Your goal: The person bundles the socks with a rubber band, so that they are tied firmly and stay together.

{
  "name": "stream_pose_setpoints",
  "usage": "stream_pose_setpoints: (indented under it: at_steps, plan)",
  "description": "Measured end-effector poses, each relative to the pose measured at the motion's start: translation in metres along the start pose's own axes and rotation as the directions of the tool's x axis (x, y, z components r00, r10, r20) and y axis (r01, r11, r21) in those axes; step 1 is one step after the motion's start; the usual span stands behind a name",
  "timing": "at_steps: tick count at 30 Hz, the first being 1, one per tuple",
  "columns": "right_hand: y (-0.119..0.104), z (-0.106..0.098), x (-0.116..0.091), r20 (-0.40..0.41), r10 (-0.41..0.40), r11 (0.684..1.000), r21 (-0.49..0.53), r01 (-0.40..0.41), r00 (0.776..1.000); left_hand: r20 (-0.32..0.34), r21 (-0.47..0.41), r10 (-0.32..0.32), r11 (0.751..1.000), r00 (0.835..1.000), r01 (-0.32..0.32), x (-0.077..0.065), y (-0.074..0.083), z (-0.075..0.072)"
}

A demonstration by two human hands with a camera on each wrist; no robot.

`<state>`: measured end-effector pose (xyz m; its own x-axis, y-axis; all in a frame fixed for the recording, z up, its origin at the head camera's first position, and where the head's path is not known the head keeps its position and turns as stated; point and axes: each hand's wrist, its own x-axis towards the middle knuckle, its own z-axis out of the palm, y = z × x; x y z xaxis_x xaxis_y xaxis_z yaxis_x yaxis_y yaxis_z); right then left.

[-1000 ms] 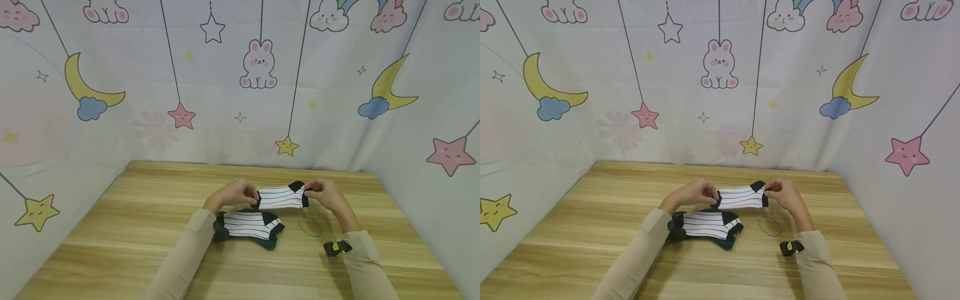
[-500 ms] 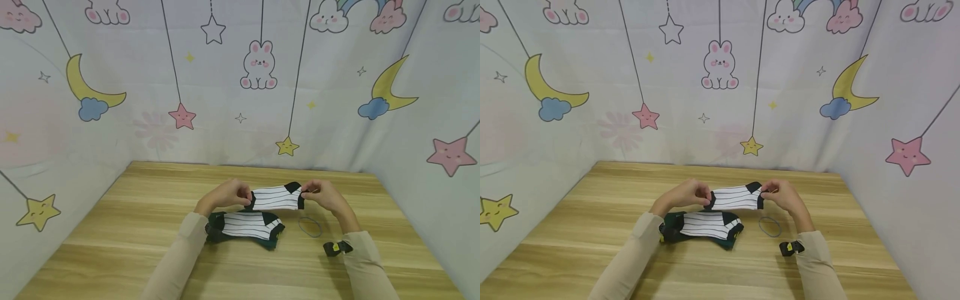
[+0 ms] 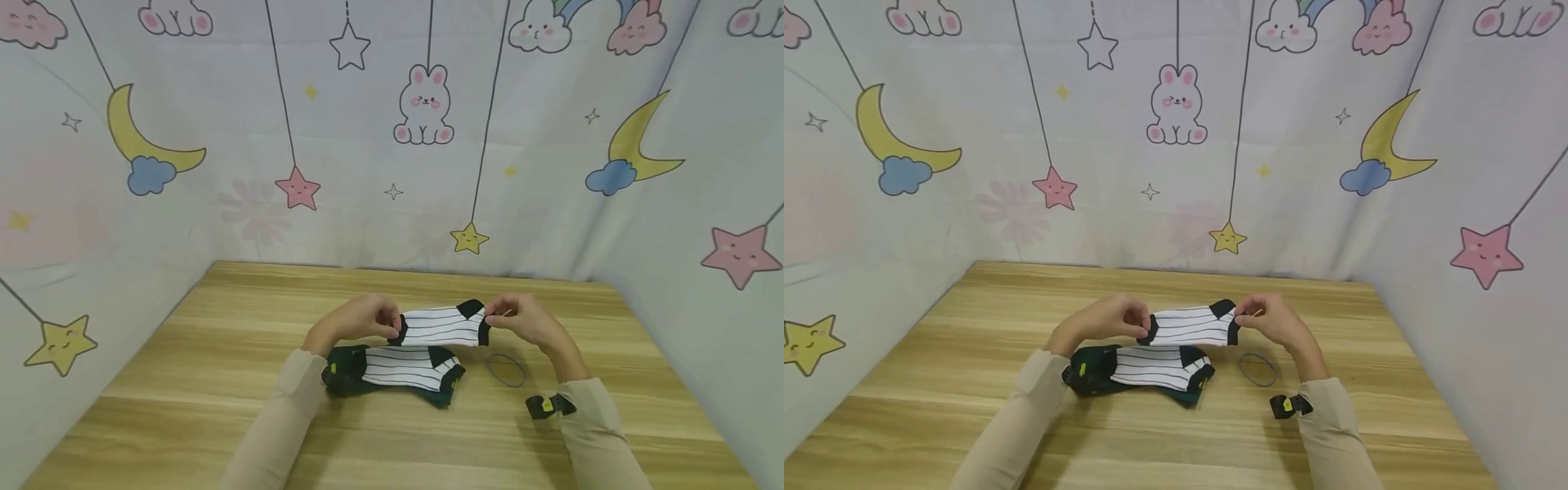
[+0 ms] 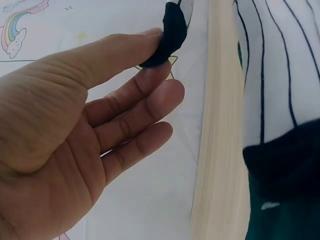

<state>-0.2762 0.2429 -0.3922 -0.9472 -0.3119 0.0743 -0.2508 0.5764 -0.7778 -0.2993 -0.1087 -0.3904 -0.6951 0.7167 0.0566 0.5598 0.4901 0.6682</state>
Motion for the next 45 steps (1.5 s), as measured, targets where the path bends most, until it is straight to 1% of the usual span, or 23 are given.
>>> stream_pose_setpoints:
  at_steps: [3, 6, 12, 19, 25, 28, 34, 39, 42, 45]
  plan:
    - [-0.003, 0.002, 0.0, 0.023, -0.023, 1.0, 0.007, 0.022, 0.999, 0.012, -0.023, 0.008, 1.0, 1.0, -0.008, -0.006, 0.002, -0.003]
    - [-0.005, 0.004, -0.002, 0.037, -0.026, 1.0, 0.016, 0.025, 0.999, 0.023, -0.043, 0.011, 0.999, 1.0, -0.01, -0.011, 0.001, -0.004]
    - [-0.006, 0.012, -0.007, 0.063, -0.019, 1.0, 0.01, 0.018, 0.998, 0.04, -0.051, 0.009, 0.999, 0.999, -0.007, -0.02, -0.005, -0.005]
    - [-0.01, 0.017, -0.013, 0.109, -0.025, 1.0, 0.014, 0.023, 0.994, 0.067, -0.07, 0.029, 0.997, 0.997, -0.024, -0.029, -0.01, -0.003]
    - [-0.017, 0.018, -0.012, 0.142, -0.037, 0.999, 0.039, 0.031, 0.989, 0.057, -0.072, 0.059, 0.996, 0.997, -0.055, -0.034, -0.012, -0.012]
    - [-0.019, 0.018, -0.012, 0.16, -0.041, 0.998, 0.043, 0.035, 0.986, 0.063, -0.079, 0.073, 0.995, 0.995, -0.068, -0.036, -0.013, -0.016]
    - [-0.021, 0.02, -0.01, 0.19, -0.08, 0.996, 0.045, 0.073, 0.978, 0.069, -0.094, 0.07, 0.994, 0.995, -0.063, -0.039, -0.016, -0.021]
    - [-0.021, 0.024, -0.006, 0.234, -0.113, 0.993, 0.053, 0.103, 0.966, 0.086, -0.1, 0.065, 0.993, 0.994, -0.057, -0.044, -0.018, -0.024]
    - [-0.022, 0.026, -0.004, 0.255, -0.114, 0.993, 0.067, 0.1, 0.96, 0.102, -0.097, 0.056, 0.994, 0.993, -0.046, -0.046, -0.019, -0.025]
    - [-0.024, 0.027, -0.003, 0.284, -0.109, 0.993, 0.069, 0.093, 0.953, 0.129, -0.097, 0.03, 0.995, 0.991, -0.017, -0.048, -0.02, -0.025]
